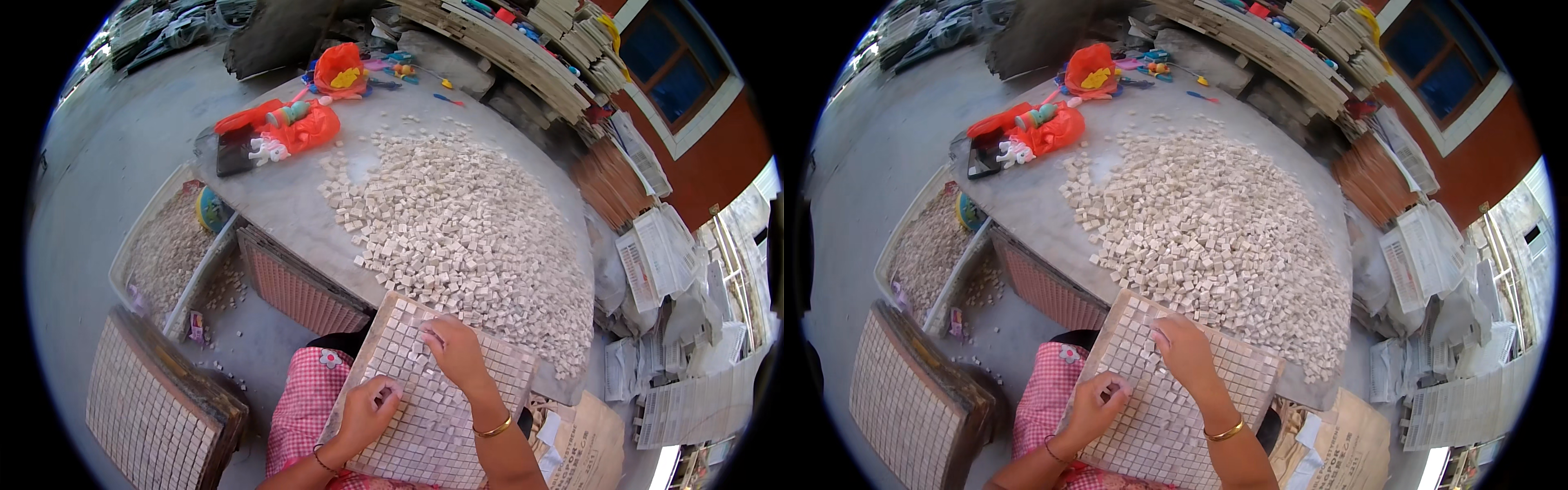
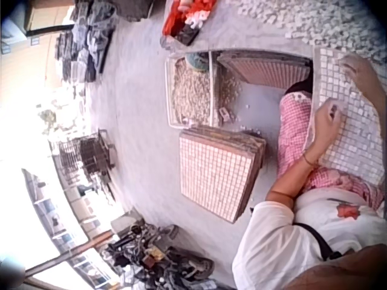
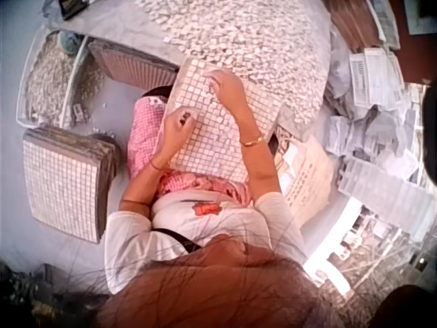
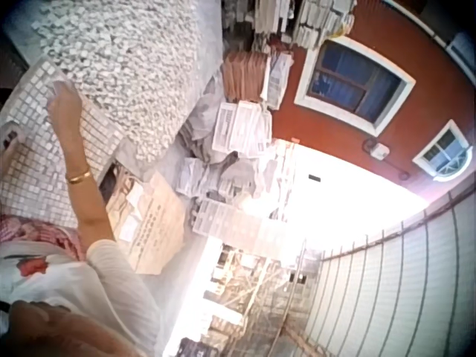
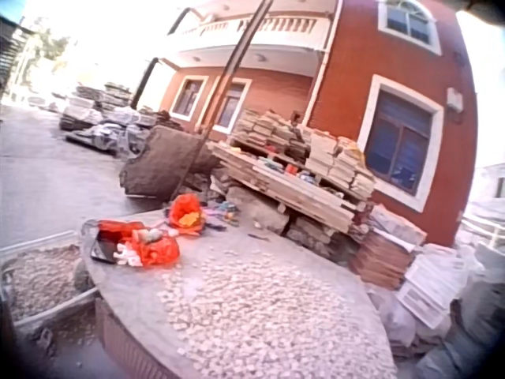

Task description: The person sits on the floor and places small, white, cube-shaped pieces into the grid cells of a mesh tile sheet held on their lap. They pick the pieces from a large pile on a nearby table and carefully insert them into the empty slots of the mesh, filling the sheet progressively.

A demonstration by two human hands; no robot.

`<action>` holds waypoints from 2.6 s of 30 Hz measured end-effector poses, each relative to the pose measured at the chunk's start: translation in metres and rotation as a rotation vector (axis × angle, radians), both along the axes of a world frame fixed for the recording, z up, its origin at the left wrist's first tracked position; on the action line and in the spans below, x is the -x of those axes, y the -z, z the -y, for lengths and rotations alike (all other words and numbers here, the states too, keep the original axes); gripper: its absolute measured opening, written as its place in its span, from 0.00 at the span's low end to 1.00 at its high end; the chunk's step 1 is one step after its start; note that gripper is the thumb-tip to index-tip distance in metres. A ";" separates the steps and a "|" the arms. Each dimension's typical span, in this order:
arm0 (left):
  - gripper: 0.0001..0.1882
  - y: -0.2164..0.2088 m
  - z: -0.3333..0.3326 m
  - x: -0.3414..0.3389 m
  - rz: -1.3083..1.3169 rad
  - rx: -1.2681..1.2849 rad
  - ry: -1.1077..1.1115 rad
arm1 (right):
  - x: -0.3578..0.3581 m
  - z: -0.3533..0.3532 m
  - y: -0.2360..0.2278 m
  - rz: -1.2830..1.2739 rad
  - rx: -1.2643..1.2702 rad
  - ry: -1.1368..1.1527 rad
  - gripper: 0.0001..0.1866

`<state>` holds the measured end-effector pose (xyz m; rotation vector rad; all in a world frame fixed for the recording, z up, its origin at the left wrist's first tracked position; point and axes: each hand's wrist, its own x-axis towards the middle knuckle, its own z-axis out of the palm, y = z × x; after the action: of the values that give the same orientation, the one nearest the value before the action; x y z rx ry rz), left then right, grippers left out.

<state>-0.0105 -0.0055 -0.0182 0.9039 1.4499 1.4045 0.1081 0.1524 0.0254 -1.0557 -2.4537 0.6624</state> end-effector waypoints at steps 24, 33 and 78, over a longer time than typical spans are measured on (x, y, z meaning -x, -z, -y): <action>0.04 -0.008 0.006 -0.003 -0.048 -0.020 0.027 | 0.004 0.015 0.000 0.202 0.023 -0.011 0.11; 0.04 -0.009 0.007 0.000 -0.071 -0.013 0.010 | 0.036 -0.005 0.005 0.111 -0.121 0.094 0.08; 0.04 0.003 0.009 -0.015 -0.044 0.003 0.108 | -0.032 -0.011 0.011 -0.071 -0.018 0.145 0.03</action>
<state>0.0047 -0.0147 -0.0211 1.0017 1.4136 1.3101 0.1398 0.1634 0.0140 -1.1698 -2.2934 0.6191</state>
